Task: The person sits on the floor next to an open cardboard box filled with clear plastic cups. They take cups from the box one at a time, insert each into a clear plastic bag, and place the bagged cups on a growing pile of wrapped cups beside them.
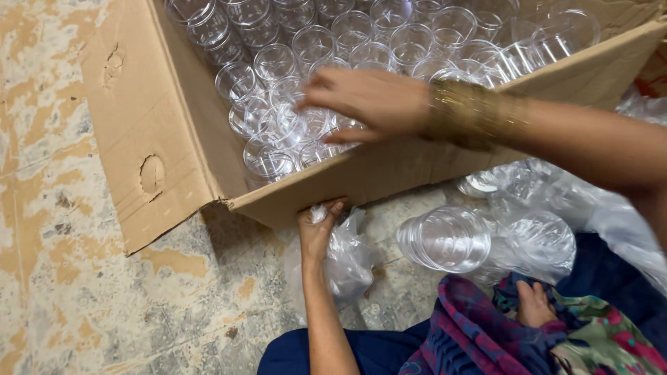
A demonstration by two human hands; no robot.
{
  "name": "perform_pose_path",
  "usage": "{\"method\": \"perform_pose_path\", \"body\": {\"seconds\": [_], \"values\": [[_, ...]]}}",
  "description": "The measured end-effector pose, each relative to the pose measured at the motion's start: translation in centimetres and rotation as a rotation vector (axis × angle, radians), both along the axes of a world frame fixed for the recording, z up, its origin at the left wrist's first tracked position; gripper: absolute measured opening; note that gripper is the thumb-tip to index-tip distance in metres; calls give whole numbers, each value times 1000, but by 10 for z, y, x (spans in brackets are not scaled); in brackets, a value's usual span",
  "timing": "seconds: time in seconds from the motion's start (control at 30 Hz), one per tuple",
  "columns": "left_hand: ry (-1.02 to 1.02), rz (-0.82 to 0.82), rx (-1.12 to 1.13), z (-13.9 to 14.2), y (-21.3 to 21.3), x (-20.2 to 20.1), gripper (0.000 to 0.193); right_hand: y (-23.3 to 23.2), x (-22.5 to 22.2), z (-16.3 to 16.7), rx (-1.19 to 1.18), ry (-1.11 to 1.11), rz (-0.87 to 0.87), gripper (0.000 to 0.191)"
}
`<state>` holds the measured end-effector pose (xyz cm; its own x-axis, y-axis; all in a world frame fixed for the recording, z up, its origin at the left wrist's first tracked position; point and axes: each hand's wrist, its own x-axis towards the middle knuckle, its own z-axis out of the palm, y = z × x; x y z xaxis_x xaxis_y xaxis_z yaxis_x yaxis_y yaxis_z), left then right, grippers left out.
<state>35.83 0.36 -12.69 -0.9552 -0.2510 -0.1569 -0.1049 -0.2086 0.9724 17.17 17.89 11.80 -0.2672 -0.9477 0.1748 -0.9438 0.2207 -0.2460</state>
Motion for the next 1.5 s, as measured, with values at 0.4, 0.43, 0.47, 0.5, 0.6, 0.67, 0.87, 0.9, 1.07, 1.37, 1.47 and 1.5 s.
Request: {"method": "perform_pose_path", "body": {"seconds": [0.4,0.43,0.47,0.5,0.6,0.67,0.87,0.9,1.07,1.37,1.47,1.5], "values": [[47,-18,25,-4,-1,-2,17,-156,-84,-107,-102,-184,-66,81],[52,-15,28,-4,-1,-2,17,-155,-86,-112,-111,-224,-102,80],[59,-11,31,-4,-1,-3,17,-153,-89,-115,-142,-173,-58,94],[57,-13,41,-4,-1,-2,16,-149,-89,-116,-174,-120,-13,108],[53,-24,49,-5,-2,-1,16,-134,-85,-119,59,-191,-29,137],[47,-30,35,-7,-3,0,16,-125,-76,-113,213,-247,-92,133],[108,-1,-28,-14,-3,0,16,-76,-35,-37,56,-39,-289,103],[94,-8,-28,-13,-3,-1,16,-58,-23,-19,-123,9,-248,103],[81,-32,-27,-4,-1,8,19,63,86,54,-225,-102,-4,104],[161,66,-175,0,21,37,21,158,223,46,-100,-179,-293,89],[167,90,-199,5,26,48,21,165,228,25,-90,-197,-363,87],[166,96,-205,10,27,53,21,166,227,20,-126,-186,-359,87]]}}
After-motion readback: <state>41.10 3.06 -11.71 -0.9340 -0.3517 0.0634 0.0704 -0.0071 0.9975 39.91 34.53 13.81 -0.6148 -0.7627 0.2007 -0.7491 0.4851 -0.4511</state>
